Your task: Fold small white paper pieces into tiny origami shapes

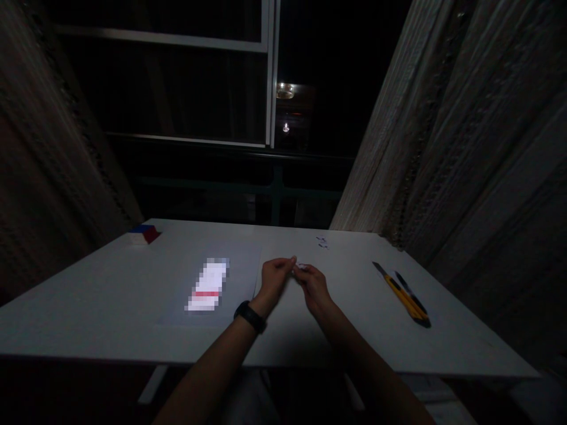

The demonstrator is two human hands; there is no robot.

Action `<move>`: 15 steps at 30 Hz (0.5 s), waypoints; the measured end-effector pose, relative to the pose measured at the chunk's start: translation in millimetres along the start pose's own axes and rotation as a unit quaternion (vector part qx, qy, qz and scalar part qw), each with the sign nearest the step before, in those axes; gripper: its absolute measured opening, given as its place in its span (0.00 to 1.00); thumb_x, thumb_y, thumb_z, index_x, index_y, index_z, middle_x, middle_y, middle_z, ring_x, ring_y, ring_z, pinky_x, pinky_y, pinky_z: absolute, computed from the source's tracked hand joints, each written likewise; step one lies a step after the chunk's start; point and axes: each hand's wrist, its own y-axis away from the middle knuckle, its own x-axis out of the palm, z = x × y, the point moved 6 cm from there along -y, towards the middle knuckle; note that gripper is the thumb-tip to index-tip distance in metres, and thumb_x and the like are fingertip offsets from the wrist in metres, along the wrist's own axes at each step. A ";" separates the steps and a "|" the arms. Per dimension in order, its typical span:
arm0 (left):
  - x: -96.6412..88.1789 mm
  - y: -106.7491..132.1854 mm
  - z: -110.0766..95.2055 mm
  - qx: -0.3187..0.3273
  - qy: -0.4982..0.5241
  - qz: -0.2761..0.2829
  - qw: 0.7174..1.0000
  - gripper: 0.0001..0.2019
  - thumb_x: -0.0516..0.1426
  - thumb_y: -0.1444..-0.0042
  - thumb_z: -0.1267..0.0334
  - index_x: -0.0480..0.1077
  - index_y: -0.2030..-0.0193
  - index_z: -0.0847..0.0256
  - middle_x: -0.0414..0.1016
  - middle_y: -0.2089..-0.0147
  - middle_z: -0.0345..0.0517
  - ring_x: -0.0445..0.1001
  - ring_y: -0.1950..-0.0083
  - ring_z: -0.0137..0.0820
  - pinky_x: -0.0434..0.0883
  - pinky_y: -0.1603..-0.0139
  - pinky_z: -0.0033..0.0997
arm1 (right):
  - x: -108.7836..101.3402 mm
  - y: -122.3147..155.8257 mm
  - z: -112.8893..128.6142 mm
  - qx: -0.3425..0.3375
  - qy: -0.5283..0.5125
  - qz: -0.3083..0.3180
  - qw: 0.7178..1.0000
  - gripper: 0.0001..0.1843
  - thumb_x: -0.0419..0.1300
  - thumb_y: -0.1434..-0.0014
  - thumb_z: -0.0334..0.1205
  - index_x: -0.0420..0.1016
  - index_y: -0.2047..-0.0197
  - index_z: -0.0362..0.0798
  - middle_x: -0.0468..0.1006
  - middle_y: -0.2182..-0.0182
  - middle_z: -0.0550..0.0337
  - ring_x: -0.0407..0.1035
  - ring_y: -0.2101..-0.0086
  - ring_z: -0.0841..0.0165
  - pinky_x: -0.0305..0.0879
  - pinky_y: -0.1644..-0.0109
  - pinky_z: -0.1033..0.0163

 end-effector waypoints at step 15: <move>9.0 4.9 2.1 0.001 -0.039 0.032 0.999 0.19 0.58 0.55 0.48 0.75 0.75 0.67 0.72 0.77 0.44 0.67 0.75 0.27 0.61 0.74 0.24 | -7.2 -4.1 -1.0 -0.032 -0.020 -0.062 0.997 0.17 0.69 0.69 0.37 0.70 0.72 0.47 0.70 0.83 0.66 0.63 0.79 0.73 0.57 0.75 0.66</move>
